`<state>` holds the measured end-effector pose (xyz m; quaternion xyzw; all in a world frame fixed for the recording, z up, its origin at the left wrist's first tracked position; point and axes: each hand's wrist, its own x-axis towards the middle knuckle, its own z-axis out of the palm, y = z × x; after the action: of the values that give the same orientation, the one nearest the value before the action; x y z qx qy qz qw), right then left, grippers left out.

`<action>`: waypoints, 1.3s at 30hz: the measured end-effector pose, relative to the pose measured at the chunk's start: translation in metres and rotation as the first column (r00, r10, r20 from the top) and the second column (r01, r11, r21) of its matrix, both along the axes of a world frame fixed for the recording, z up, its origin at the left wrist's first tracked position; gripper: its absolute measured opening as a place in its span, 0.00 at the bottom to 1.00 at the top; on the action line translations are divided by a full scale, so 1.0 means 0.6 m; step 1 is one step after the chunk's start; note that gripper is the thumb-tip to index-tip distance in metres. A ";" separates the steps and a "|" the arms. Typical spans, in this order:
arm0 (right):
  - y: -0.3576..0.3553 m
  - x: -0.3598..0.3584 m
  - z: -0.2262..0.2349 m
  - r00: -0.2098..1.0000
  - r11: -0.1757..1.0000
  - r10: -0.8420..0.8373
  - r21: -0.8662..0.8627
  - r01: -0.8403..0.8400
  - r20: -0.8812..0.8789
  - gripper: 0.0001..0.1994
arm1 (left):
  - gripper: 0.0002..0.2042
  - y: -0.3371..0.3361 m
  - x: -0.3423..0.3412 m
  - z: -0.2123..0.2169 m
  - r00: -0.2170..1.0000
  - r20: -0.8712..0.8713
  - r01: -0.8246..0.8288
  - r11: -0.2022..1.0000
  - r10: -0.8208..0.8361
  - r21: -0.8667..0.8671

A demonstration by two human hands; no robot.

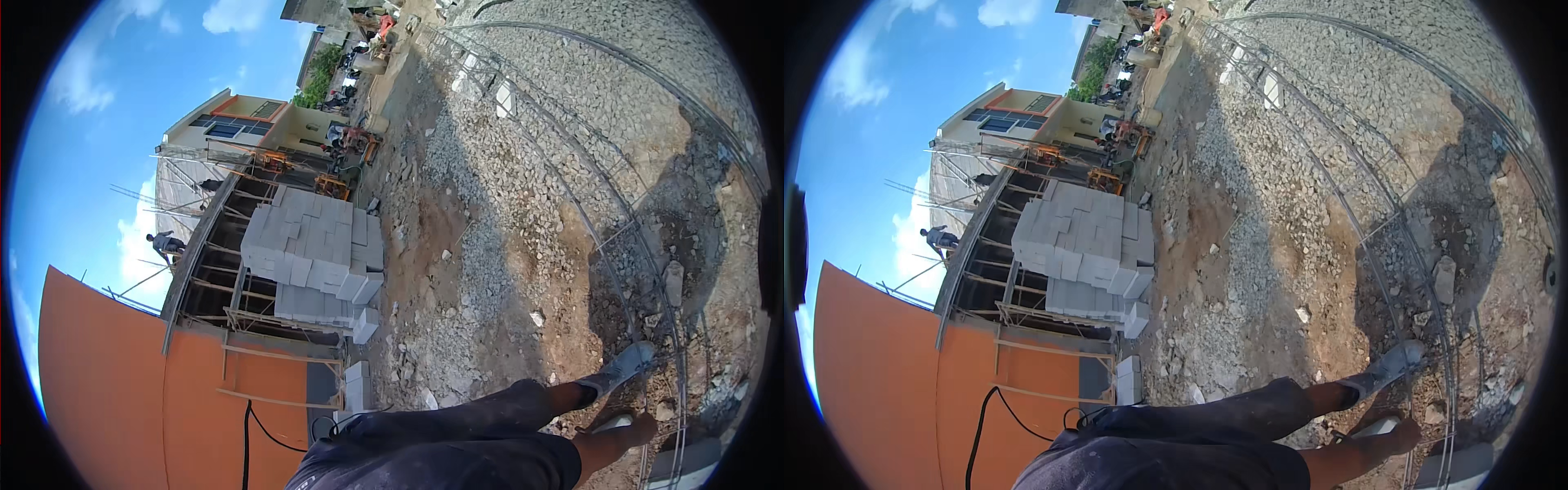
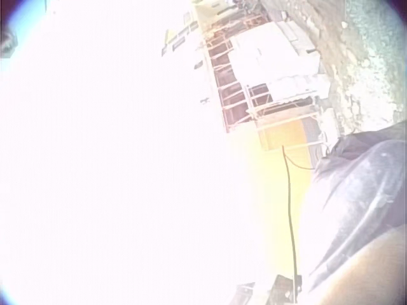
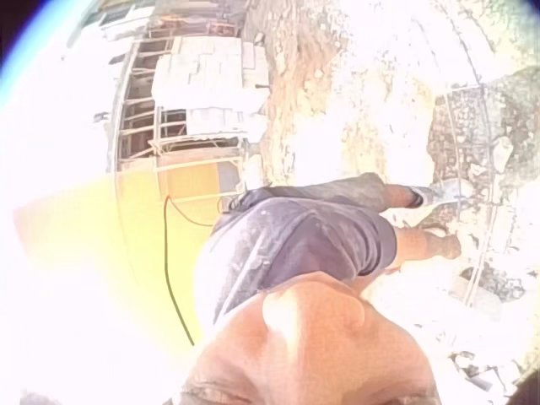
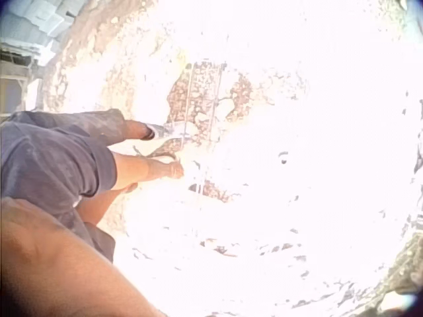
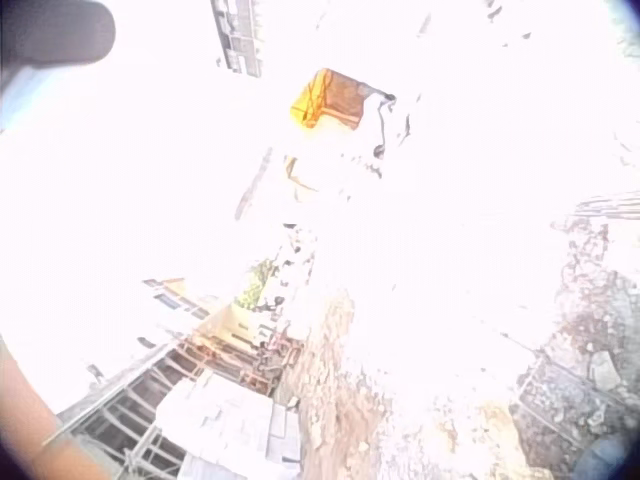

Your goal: The person picks up tie wires from the ground and fastens the intersecting steel rebars of a reinforcement cage together using the wires and pliers.

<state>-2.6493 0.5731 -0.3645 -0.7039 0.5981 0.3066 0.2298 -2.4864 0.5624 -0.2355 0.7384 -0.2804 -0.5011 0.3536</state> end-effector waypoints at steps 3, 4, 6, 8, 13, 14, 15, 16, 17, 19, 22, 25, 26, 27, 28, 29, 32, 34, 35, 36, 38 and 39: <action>-0.020 0.027 -0.023 0.995 0.991 0.055 0.123 -0.044 -0.087 0.11 | 0.19 0.003 0.007 0.088 0.990 0.006 -0.143 0.990 0.143 0.002; 0.002 0.034 -0.043 0.999 0.987 0.040 0.158 -0.034 -0.032 0.12 | 0.19 0.002 -0.010 0.114 0.989 0.029 -0.146 0.989 0.145 0.037; 0.053 0.068 -0.001 0.998 0.977 0.023 0.210 -0.034 0.055 0.12 | 0.19 0.028 -0.015 0.137 0.984 0.054 -0.173 0.981 0.169 0.084; 0.148 0.108 0.075 0.993 0.959 -0.016 0.282 -0.018 0.119 0.12 | 0.19 0.053 -0.018 0.132 0.982 0.062 -0.185 0.971 0.178 0.149; 0.297 0.222 0.332 0.952 0.898 -0.156 0.439 0.026 0.262 0.13 | 0.19 0.116 0.027 0.116 0.981 0.085 -0.193 0.944 0.176 0.269; 0.329 0.228 0.338 0.954 0.903 -0.149 0.429 0.025 0.259 0.13 | 0.19 0.117 0.026 0.105 0.984 0.063 -0.176 0.945 0.165 0.276; 0.344 0.227 0.382 0.948 0.895 -0.187 0.442 0.055 0.259 0.13 | 0.19 0.118 0.021 0.095 0.987 0.033 -0.159 0.946 0.156 0.283; 0.364 0.216 0.391 0.936 0.880 -0.223 0.470 0.072 0.273 0.14 | 0.19 0.124 0.019 0.088 0.988 0.025 -0.153 0.942 0.152 0.300; 0.381 0.211 0.420 0.926 0.864 -0.264 0.492 0.102 0.271 0.14 | 0.18 0.128 0.011 0.079 0.990 0.000 -0.134 0.939 0.141 0.315; 0.415 0.205 0.465 0.899 0.835 -0.357 0.518 0.186 0.252 0.15 | 0.18 0.131 -0.005 0.059 0.992 -0.074 -0.071 0.941 0.101 0.330; 0.475 0.214 0.612 0.829 0.773 -0.467 0.597 0.214 0.308 0.15 | 0.18 0.154 0.013 0.060 0.995 -0.069 -0.046 0.931 0.076 0.362; 0.550 0.173 0.659 0.742 0.720 -0.558 0.661 0.211 0.371 0.16 | 0.18 0.163 0.051 0.104 0.997 -0.054 -0.032 0.929 0.056 0.368; 0.548 0.175 0.562 0.712 0.701 -0.586 0.682 0.207 0.386 0.17 | 0.18 0.169 0.062 0.120 0.997 -0.052 -0.028 0.928 0.050 0.371; 0.528 0.184 0.420 0.683 0.686 -0.617 0.692 0.224 0.391 0.17 | 0.18 0.165 0.062 0.129 0.997 -0.070 -0.004 0.932 0.032 0.364; 0.463 0.181 0.253 0.645 0.685 -0.657 0.666 0.296 0.390 0.17 | 0.18 0.132 0.043 0.091 0.991 -0.133 0.070 0.945 -0.028 0.321; 0.392 0.159 0.109 0.604 0.678 -0.693 0.644 0.356 0.395 0.18 | 0.18 0.180 0.063 0.086 0.995 -0.063 -0.047 0.935 0.073 0.351; 0.257 -0.031 -0.057 0.502 0.624 -0.777 0.570 0.534 0.381 0.19 | 0.18 0.454 0.161 0.181 0.842 0.522 -0.409 0.793 0.138 0.451; 0.148 0.059 0.166 0.816 0.940 -0.293 0.305 0.152 0.499 0.19 | 0.18 0.568 0.164 0.321 0.813 0.575 -0.534 0.515 0.095 0.670; 0.132 0.052 0.148 0.851 0.956 -0.243 0.263 0.129 0.465 0.19 | 0.18 0.643 0.138 0.343 0.746 0.655 -0.643 0.390 0.122 0.659; 0.119 0.060 0.138 0.876 0.968 -0.185 0.237 0.083 0.446 0.19 | 0.19 0.713 0.108 0.346 0.785 0.607 -0.613 0.298 0.124 0.731; 0.052 0.034 0.103 0.937 0.978 -0.070 0.207 -0.002 0.342 0.18 | 0.22 0.753 0.035 0.318 0.912 0.404 -0.409 0.258 0.075 0.875; 0.026 0.028 0.090 0.962 0.961 0.067 0.241 -0.134 0.266 0.18 | 0.23 0.779 -0.005 0.289 0.984 0.178 -0.172 0.209 -0.007 0.963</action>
<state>-2.6328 0.5885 -0.3102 -0.7315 0.4820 0.2997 0.3779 -2.4896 1.0297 -0.0620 0.8440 0.1111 -0.4921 -0.1823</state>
